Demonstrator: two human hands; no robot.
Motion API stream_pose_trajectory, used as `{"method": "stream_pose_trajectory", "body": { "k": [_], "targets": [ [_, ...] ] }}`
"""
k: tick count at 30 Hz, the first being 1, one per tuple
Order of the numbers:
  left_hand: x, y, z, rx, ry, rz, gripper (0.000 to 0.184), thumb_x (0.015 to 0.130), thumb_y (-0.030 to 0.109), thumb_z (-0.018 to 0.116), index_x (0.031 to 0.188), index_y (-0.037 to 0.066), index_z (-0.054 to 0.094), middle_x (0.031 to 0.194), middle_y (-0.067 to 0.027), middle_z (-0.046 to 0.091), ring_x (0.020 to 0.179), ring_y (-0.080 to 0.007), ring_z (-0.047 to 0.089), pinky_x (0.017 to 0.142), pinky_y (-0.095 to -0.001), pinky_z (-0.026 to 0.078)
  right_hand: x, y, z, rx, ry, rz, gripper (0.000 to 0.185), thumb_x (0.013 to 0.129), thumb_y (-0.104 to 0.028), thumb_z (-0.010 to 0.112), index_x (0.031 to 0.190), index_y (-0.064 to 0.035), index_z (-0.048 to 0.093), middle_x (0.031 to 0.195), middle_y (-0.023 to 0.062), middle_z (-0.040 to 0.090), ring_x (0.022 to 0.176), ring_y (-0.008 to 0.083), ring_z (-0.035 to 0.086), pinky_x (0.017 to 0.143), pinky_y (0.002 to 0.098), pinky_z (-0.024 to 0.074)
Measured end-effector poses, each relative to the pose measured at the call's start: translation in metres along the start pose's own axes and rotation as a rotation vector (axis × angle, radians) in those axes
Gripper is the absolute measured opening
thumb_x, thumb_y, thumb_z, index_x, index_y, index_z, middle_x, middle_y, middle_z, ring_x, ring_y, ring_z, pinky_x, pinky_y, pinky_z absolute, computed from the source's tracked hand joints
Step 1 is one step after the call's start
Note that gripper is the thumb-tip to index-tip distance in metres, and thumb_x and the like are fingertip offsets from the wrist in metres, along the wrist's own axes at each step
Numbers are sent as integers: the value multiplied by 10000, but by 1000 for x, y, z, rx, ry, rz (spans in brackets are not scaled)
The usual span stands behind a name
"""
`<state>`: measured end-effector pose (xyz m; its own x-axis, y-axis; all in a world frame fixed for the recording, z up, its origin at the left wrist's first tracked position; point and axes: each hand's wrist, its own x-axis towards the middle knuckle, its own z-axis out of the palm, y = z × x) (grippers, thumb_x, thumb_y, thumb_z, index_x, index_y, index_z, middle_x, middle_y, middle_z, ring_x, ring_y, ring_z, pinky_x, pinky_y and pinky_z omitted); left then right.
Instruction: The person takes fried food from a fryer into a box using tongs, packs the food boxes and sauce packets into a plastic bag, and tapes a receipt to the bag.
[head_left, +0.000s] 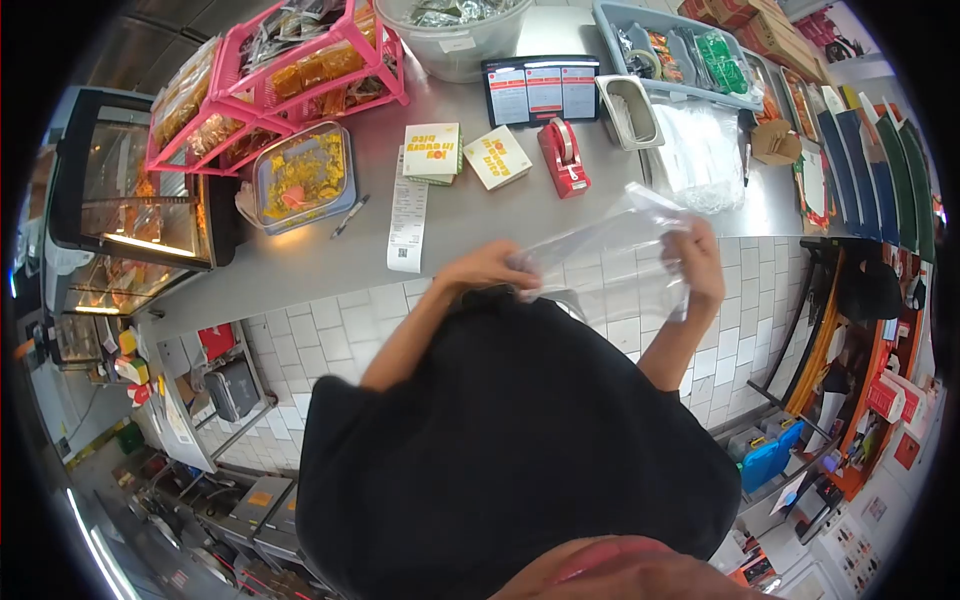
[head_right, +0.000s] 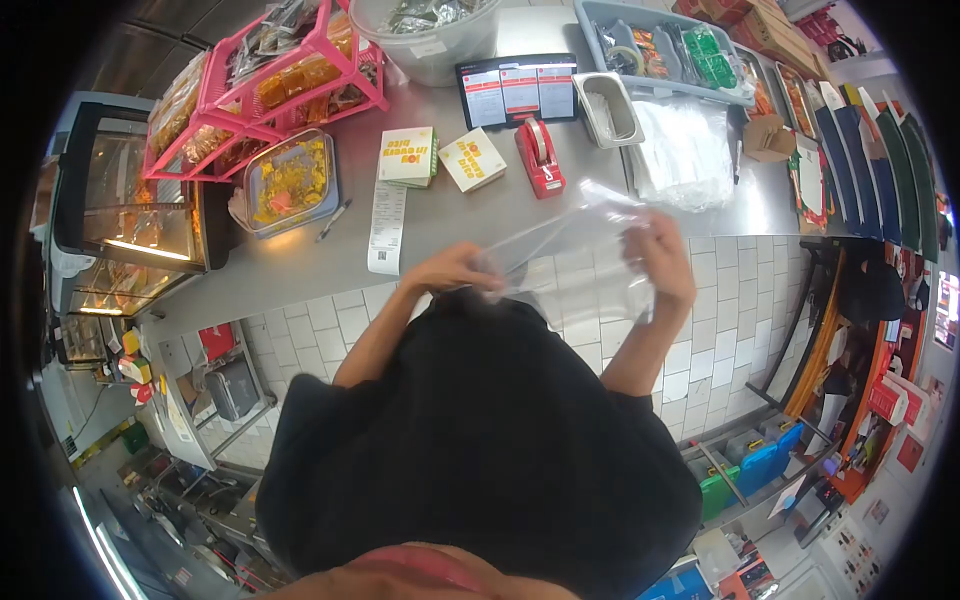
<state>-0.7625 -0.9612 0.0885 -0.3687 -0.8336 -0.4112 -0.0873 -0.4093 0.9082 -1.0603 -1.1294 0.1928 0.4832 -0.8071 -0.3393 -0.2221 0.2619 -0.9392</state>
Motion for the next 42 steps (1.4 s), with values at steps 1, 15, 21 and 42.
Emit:
{"method": "stream_pose_trajectory", "body": {
  "k": [1, 15, 21, 42],
  "targets": [
    [-27, -9, -16, -53, 101, 82, 299, 848, 359, 781, 879, 63, 759, 800, -29, 697, 812, -144, 663, 803, -348, 527, 0, -7, 0, 58, 58, 5, 166, 992, -147, 535, 1036, -41, 656, 656, -46, 502, 543, 45, 448, 463, 229, 350],
    [-144, -20, 12, -467, 1218, -1, 270, 939, 212, 716, 1100, 13, 632, 780, 1, 600, 581, -63, 513, 476, -240, 402, 200, 92, 130, -697, 62, -629, 469, 884, -388, 717, 1209, -58, 644, 1080, 69, 634, 963, 236, 597, 870, 359, 476],
    [-166, -6, 46, -514, 1079, 156, 184, 940, 135, 695, 1054, -5, 661, 767, -12, 648, 543, -67, 542, 475, -219, 413, 265, 112, 120, -1027, 97, -562, 553, 800, -437, 766, 1209, -85, 646, 1122, 145, 675, 1070, 353, 618, 933, 460, 488],
    [-165, -19, 64, -764, 1051, 84, 217, 977, 98, 637, 1136, -46, 666, 927, -106, 727, 811, -127, 681, 737, -265, 548, 306, 129, 106, -679, 25, -221, 761, 734, -586, 802, 1108, 29, 557, 1073, 180, 652, 978, 280, 643, 870, 369, 502]
  ]
}}
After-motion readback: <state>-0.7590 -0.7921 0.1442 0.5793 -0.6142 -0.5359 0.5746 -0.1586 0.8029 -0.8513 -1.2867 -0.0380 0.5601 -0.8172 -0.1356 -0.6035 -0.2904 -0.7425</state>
